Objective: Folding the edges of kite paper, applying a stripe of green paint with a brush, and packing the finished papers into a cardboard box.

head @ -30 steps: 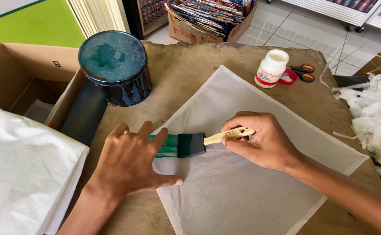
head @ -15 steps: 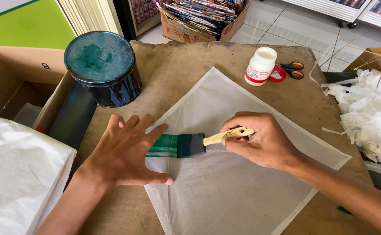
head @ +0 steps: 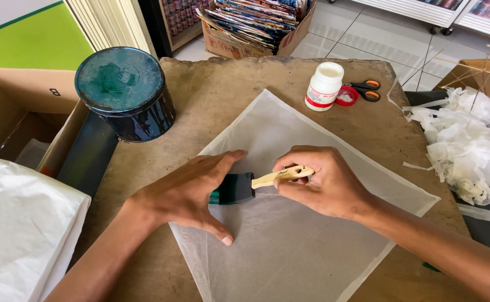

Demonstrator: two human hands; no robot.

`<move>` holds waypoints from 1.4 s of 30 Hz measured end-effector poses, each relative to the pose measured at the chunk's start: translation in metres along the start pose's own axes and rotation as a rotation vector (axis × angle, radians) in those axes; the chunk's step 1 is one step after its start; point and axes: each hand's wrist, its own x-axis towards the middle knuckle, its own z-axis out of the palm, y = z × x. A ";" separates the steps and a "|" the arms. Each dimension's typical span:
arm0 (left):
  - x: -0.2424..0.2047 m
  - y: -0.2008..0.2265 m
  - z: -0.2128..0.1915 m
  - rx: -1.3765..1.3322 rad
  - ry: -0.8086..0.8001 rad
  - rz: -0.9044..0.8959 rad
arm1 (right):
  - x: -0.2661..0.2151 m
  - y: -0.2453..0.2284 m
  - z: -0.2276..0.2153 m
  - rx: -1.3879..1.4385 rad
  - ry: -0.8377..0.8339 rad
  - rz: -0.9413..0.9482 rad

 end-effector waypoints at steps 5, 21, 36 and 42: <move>-0.002 -0.003 0.001 -0.145 -0.044 -0.006 | -0.002 0.002 -0.004 -0.032 0.012 -0.009; 0.001 0.002 0.000 -0.164 -0.115 -0.139 | -0.025 0.007 -0.036 -0.078 0.036 0.102; 0.004 -0.002 0.002 -0.160 -0.114 -0.142 | -0.056 0.025 -0.076 -0.111 0.082 0.066; 0.008 0.000 0.002 -0.139 -0.127 -0.179 | -0.065 0.024 -0.090 -0.193 0.106 0.126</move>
